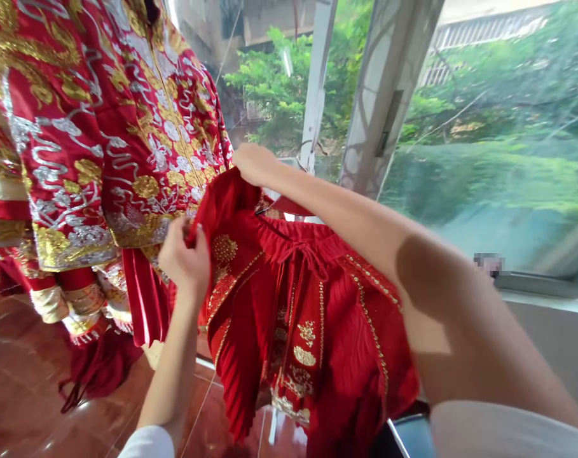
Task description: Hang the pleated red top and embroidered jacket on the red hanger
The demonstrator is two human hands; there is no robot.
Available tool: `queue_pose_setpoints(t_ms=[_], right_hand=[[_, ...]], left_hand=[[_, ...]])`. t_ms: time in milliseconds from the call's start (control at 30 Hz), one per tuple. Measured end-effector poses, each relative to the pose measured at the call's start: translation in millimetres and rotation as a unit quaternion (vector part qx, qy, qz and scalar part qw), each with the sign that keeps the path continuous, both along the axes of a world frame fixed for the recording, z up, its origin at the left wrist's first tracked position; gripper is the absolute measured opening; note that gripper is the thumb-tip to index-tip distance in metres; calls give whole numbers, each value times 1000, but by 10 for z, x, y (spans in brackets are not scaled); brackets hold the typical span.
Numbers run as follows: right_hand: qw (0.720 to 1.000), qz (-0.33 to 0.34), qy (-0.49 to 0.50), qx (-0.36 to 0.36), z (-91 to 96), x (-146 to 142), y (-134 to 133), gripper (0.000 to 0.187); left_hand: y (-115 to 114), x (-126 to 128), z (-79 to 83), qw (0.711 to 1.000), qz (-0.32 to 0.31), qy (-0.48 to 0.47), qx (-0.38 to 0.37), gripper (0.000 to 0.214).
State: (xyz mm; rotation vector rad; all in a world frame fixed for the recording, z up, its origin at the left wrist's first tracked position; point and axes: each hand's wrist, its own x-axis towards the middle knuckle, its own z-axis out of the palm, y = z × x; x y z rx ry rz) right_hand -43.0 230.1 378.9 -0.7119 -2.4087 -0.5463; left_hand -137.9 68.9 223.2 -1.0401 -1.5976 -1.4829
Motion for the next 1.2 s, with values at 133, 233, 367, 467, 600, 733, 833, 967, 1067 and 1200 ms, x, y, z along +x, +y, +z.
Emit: queue_pose_setpoints(t_ms=[133,233,367,467,600,733,833,967,1067,1200], right_hand=[[995,-24,-91,-18,-83,428,46,34],[994,-45,-84,-56,-286,585,32,35],[995,-51,-79,-39,-404,588,-40,26],[993,-67,-95,-14,-376,587,-95,20],[992,-90,-88,-24,-326,608,-150,19],[993,-80,-75,-37,-334,703,-212,21],[999,-33,-8,16,-509,904,-311,32],[978,-69,193,42,-1047,1156,-454,41],[951,-118,284,3,-1435,1150,-510,38],[925,-172,339,-19,-1621,958,-566,36]], left_hand=[[210,437,-563,981,-111,55,-151,28],[295,551,-834,948,-184,10,-259,26],[241,474,-546,953,-256,73,-146,26],[367,325,21,964,-241,105,-47,33],[852,130,627,897,-341,59,-274,30],[1163,58,738,826,-417,46,-377,22],[1182,59,662,826,-457,54,-325,20],[1144,74,606,838,-446,52,-309,17],[1139,83,608,846,-431,42,-310,19],[1144,78,604,853,-415,38,-313,20]])
